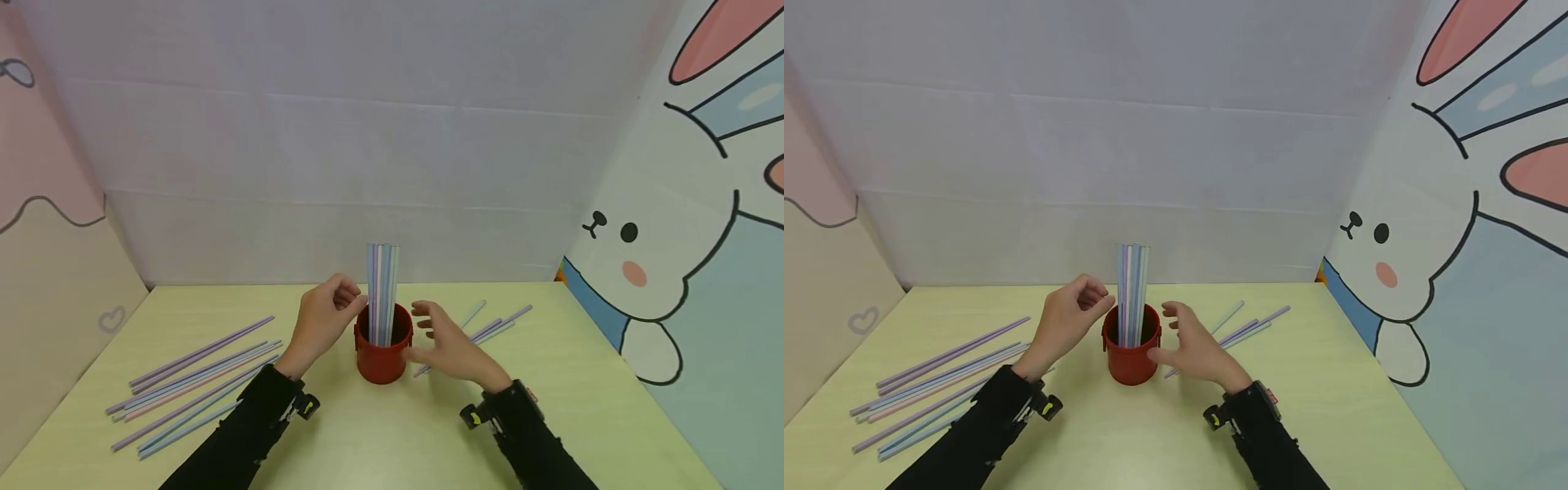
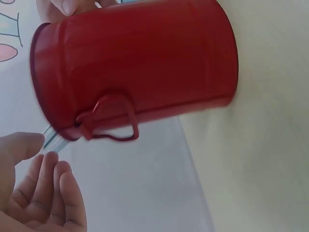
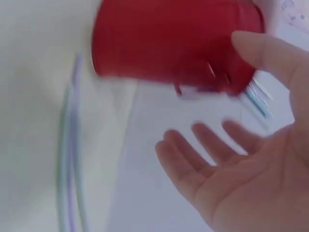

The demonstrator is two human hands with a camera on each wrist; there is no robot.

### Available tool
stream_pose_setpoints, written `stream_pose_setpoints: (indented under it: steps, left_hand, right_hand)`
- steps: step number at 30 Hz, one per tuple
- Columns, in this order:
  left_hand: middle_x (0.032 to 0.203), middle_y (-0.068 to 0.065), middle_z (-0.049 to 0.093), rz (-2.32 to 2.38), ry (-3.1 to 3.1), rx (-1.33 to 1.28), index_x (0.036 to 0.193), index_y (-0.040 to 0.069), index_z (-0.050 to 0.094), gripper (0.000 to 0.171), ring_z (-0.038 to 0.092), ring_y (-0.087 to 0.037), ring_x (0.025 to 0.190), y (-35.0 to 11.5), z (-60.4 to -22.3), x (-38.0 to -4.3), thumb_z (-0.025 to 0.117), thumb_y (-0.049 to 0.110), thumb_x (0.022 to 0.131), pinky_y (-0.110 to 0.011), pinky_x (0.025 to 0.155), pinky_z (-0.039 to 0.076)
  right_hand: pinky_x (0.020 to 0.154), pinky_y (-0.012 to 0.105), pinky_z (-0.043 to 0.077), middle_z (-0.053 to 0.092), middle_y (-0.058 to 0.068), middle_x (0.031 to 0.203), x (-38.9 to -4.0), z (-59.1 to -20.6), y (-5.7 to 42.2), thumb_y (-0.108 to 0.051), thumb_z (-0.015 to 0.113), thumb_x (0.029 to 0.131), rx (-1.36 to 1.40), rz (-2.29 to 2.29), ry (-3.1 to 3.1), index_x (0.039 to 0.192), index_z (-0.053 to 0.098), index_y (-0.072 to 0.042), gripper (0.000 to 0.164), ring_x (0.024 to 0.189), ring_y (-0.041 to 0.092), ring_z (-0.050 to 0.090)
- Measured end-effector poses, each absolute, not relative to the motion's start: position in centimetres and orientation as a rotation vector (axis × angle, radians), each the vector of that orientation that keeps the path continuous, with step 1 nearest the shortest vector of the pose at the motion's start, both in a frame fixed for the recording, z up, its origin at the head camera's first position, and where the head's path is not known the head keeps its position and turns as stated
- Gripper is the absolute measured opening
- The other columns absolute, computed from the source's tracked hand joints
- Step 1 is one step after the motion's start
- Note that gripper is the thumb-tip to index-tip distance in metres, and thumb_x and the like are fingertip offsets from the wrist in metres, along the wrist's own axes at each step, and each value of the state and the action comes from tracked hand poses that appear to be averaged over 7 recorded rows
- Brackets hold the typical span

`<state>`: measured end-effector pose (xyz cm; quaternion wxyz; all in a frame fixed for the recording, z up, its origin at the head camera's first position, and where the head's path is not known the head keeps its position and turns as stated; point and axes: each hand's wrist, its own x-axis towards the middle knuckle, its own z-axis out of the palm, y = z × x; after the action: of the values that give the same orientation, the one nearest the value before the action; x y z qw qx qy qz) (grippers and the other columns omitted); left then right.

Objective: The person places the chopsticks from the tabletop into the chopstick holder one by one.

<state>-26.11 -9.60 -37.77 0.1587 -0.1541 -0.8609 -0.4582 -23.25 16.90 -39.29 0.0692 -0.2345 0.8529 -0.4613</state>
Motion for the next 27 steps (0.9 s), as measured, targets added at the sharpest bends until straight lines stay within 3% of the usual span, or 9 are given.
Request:
stream_pose_setpoints:
  steps: [4, 8, 13, 18, 27]
  left_hand:
    - [0.09, 0.005, 0.072, -1.161, -2.496, -0.552, 0.102, 0.016, 0.07, 0.009, 0.067, -0.011, 0.083, -11.3, -37.2, -24.8, 0.078, 0.016, 0.098, -0.032, 0.078, 0.06]
    - [0.092, 0.011, 0.071, -1.007, -2.527, -0.671, 0.102, 0.02, 0.071, 0.009, 0.067, -0.009, 0.087, -13.0, -37.0, -23.1, 0.078, 0.017, 0.097, -0.035, 0.079, 0.06]
    - [0.093, 0.019, 0.066, -0.865, -2.572, -0.816, 0.098, 0.026, 0.073, 0.01, 0.064, -0.008, 0.088, -14.1, -37.7, -21.4, 0.08, 0.019, 0.096, -0.031, 0.078, 0.058]
    - [0.091, 0.023, 0.064, -0.841, -2.577, -0.897, 0.094, 0.029, 0.071, 0.016, 0.062, -0.008, 0.086, -14.3, -38.3, -20.5, 0.081, 0.017, 0.094, -0.028, 0.076, 0.056]
    - [0.084, 0.022, 0.059, -0.847, -2.581, -0.926, 0.089, 0.029, 0.067, 0.021, 0.059, -0.006, 0.083, -13.5, -38.7, -20.2, 0.084, 0.017, 0.092, -0.026, 0.076, 0.056]
  right_hand:
    - [0.105, 0.056, 0.052, 0.064, 0.015, 0.136, -23.6, -37.4, 21.2, -0.011, 0.072, 0.1, -0.892, -1.034, 2.796, 0.14, 0.059, -0.002, 0.043, 0.124, 0.037, 0.063]
    - [0.095, 0.049, 0.056, 0.07, 0.011, 0.117, -24.5, -37.1, 24.9, -0.003, 0.075, 0.097, -0.994, -0.65, 2.966, 0.121, 0.071, -0.005, 0.025, 0.109, 0.033, 0.067]
    - [0.089, 0.044, 0.058, 0.068, 0.012, 0.107, -26.0, -38.3, 28.7, 0.003, 0.079, 0.09, -0.976, -0.316, 3.069, 0.112, 0.074, -0.005, 0.024, 0.099, 0.032, 0.066]
    - [0.088, 0.043, 0.058, 0.067, 0.012, 0.106, -27.1, -39.9, 31.0, 0.002, 0.079, 0.091, -0.954, -0.22, 3.048, 0.115, 0.074, -0.002, 0.025, 0.098, 0.032, 0.065]
    - [0.094, 0.054, 0.058, 0.067, 0.007, 0.101, -28.6, -42.1, 32.2, 0.002, 0.082, 0.088, -1.047, -0.198, 3.058, 0.11, 0.075, -0.006, 0.024, 0.095, 0.03, 0.065]
